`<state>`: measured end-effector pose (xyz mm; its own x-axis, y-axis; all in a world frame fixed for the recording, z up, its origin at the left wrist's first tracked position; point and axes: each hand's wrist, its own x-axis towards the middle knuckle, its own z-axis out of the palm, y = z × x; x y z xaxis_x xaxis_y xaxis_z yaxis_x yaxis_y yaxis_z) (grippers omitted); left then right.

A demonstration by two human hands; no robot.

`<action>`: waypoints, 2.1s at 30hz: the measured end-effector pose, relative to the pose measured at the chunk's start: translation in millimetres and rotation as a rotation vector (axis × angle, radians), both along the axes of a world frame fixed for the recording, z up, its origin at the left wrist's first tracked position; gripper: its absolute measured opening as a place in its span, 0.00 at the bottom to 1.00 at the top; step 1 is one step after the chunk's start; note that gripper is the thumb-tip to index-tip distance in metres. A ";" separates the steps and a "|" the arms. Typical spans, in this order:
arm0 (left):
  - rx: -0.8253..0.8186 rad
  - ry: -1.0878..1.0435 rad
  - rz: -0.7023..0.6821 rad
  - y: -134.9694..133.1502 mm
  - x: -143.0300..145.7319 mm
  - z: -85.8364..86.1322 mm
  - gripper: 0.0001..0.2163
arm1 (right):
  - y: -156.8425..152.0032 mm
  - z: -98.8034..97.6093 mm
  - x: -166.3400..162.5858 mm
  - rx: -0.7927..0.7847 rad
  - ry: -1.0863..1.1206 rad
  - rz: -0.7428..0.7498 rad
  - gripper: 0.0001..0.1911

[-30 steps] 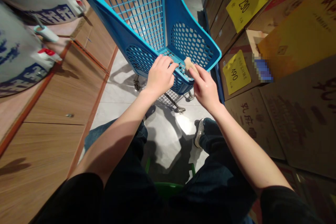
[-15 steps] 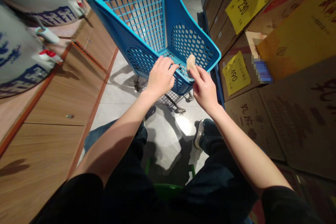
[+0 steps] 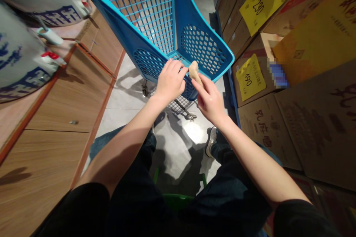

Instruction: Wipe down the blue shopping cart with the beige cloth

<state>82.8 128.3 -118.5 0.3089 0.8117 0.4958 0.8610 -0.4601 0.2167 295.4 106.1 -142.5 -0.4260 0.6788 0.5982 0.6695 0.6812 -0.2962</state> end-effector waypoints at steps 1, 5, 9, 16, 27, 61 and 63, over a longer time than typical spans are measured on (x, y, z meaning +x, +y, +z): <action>-0.002 -0.003 0.004 -0.3 0.2 0.4 0.19 | 0.3 0.6 0.4 -0.015 -0.003 0.015 0.29; -0.022 -0.008 -0.003 -1.1 0.5 2.7 0.21 | 6.5 2.5 5.9 -0.047 0.007 -0.027 0.30; -0.024 -0.005 -0.018 -0.9 0.4 3.0 0.21 | 0.9 2.1 1.1 0.010 0.012 -0.028 0.27; -0.012 0.011 0.000 -1.2 1.0 2.0 0.20 | 9.9 3.7 12.3 -0.024 0.007 -0.052 0.30; -0.009 -0.003 -0.002 -0.9 0.5 1.3 0.20 | 7.0 3.9 8.9 0.041 -0.032 -0.009 0.29; -0.070 -0.010 0.019 -2.7 8.0 0.8 0.18 | 5.7 11.4 14.5 -0.041 0.018 -0.025 0.30; -0.059 -0.017 0.018 -2.6 7.7 -0.7 0.17 | -3.3 11.7 8.3 -0.061 0.022 0.030 0.29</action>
